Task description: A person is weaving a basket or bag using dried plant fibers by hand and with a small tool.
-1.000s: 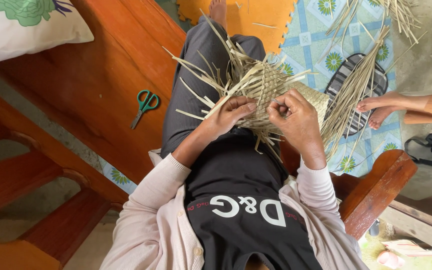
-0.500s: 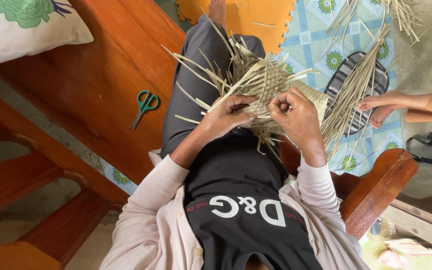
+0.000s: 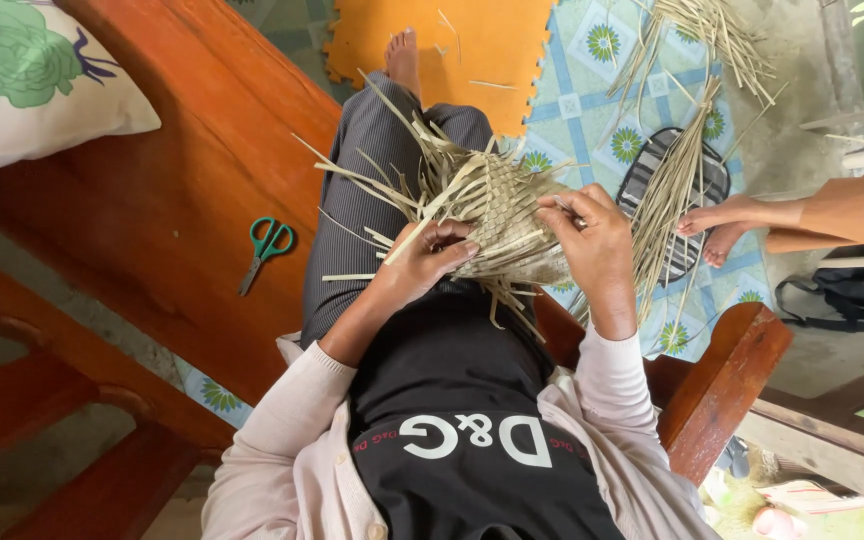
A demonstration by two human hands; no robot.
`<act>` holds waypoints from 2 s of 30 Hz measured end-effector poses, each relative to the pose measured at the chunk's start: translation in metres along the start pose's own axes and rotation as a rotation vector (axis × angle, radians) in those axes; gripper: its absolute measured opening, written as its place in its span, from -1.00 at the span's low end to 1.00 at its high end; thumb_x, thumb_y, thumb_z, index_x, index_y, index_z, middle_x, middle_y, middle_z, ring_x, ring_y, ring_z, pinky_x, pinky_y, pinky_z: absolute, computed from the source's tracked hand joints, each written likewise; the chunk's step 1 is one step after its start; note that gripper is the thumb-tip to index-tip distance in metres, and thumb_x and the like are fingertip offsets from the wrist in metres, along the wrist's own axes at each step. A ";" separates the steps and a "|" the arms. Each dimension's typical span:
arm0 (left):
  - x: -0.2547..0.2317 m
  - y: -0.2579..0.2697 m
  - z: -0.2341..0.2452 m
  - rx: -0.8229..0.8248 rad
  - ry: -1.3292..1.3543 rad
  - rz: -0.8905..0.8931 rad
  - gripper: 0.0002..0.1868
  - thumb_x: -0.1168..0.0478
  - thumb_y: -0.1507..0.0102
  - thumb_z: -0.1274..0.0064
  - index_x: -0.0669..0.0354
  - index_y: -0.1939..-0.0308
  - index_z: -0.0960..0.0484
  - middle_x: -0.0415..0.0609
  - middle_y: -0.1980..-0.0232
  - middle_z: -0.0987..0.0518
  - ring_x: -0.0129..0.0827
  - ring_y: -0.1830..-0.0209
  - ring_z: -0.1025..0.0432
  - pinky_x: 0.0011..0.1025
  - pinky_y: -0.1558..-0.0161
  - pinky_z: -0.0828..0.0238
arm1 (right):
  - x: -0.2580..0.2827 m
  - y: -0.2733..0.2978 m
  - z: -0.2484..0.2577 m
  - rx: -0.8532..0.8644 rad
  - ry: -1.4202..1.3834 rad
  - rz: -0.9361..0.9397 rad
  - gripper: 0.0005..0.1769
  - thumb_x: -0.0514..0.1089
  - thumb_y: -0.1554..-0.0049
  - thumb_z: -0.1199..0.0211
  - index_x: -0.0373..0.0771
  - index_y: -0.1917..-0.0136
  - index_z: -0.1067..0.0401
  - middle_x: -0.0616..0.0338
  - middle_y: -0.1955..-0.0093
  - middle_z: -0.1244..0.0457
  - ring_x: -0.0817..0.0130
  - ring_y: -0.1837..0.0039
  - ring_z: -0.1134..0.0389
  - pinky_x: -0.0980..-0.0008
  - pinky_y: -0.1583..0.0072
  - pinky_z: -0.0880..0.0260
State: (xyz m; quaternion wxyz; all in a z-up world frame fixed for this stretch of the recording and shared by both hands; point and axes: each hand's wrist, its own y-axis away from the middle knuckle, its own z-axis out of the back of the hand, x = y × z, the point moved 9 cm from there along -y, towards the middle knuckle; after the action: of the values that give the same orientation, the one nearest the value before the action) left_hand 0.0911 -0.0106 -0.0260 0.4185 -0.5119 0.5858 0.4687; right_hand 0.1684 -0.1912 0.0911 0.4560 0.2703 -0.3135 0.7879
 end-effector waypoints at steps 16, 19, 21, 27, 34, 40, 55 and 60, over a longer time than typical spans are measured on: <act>-0.041 0.004 -0.005 0.047 -0.035 -0.007 -0.73 0.10 -0.33 -0.08 0.13 -0.01 -0.73 0.02 0.28 -0.66 -0.36 0.27 -0.47 -0.32 0.08 -0.41 | 0.004 -0.002 -0.014 0.147 0.513 0.284 -0.67 -0.24 -0.32 -0.17 0.17 -0.20 -0.58 0.21 -0.06 -0.17 0.03 0.02 -0.39 -0.02 0.01 -0.50; -0.036 0.004 -0.002 0.024 -0.092 0.017 -0.72 0.08 -0.33 -0.09 0.13 0.00 -0.73 0.06 0.27 -0.67 -0.28 0.27 -0.53 -0.26 0.08 -0.43 | -0.018 -0.003 -0.017 0.131 0.555 0.311 -0.66 -0.22 -0.28 -0.20 0.25 -0.15 -0.59 0.34 -0.04 -0.16 0.16 0.03 -0.38 0.09 0.01 -0.53; -0.038 0.003 0.001 0.002 -0.088 -0.030 -0.76 0.13 -0.29 -0.11 0.11 0.05 -0.75 -0.01 0.37 -0.63 -0.42 0.35 -0.43 -0.37 0.20 -0.38 | -0.028 -0.001 -0.021 0.060 0.675 0.392 -0.78 -0.13 -0.23 -0.26 0.27 -0.04 -0.55 0.45 0.00 -0.14 0.26 0.04 -0.41 0.21 0.00 -0.55; -0.049 0.007 0.000 -0.030 -0.078 -0.039 -0.71 0.09 -0.27 -0.14 0.22 0.07 -0.73 0.05 0.36 -0.61 -0.39 0.32 -0.42 -0.39 0.20 -0.37 | -0.032 -0.004 -0.015 0.028 0.557 0.311 -0.93 -0.13 -0.30 -0.27 0.09 -0.02 -0.51 0.35 0.02 -0.14 0.01 0.09 -0.44 0.03 0.02 -0.54; -0.076 -0.039 -0.018 0.031 -0.249 -0.166 -0.69 0.12 -0.28 -0.11 0.28 0.05 -0.69 0.18 0.34 -0.64 -0.15 0.33 -0.54 -0.24 0.26 -0.43 | 0.008 -0.011 0.047 -0.207 0.388 0.205 -0.84 -0.07 -0.31 -0.36 0.02 -0.17 -0.53 0.33 -0.01 -0.21 0.20 0.14 -0.39 0.23 0.07 -0.49; -0.121 -0.069 -0.042 0.136 -0.379 -0.210 -0.72 0.19 -0.27 -0.05 0.27 0.03 -0.69 0.19 0.23 -0.70 -0.05 0.21 -0.61 -0.23 0.18 -0.52 | 0.047 -0.030 0.121 -0.254 0.355 0.199 -0.72 -0.14 -0.48 -0.04 -0.17 -0.29 -0.55 0.16 0.03 -0.24 0.19 0.13 -0.35 0.00 -0.24 -0.30; -0.189 -0.038 -0.198 0.531 -0.218 -0.448 -0.73 0.06 -0.38 0.03 0.19 0.13 -0.58 -0.20 0.41 -0.48 -0.60 0.49 -0.31 -0.43 0.39 -0.26 | 0.153 0.112 0.211 -0.363 0.631 0.373 -0.73 -0.51 -0.29 -0.21 -0.32 -0.18 -0.57 -0.07 0.02 -0.25 0.10 0.17 -0.21 0.16 0.01 -0.25; -0.142 0.001 -0.262 0.690 -0.178 -0.353 -0.72 0.08 -0.36 0.00 0.24 0.03 -0.58 -0.07 0.22 -0.61 -0.31 0.13 -0.59 -0.37 0.17 -0.54 | 0.169 0.168 0.206 -0.418 0.870 0.343 -0.76 -0.46 -0.25 -0.23 -0.31 -0.15 -0.54 0.03 0.10 -0.31 0.17 0.15 -0.21 0.24 0.08 -0.27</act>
State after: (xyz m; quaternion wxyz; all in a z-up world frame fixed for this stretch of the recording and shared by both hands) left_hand 0.1050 -0.2374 0.1672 0.6893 -0.3913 0.5733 0.2076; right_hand -0.0260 -0.3163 0.3055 0.4528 -0.2350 -0.2852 0.8114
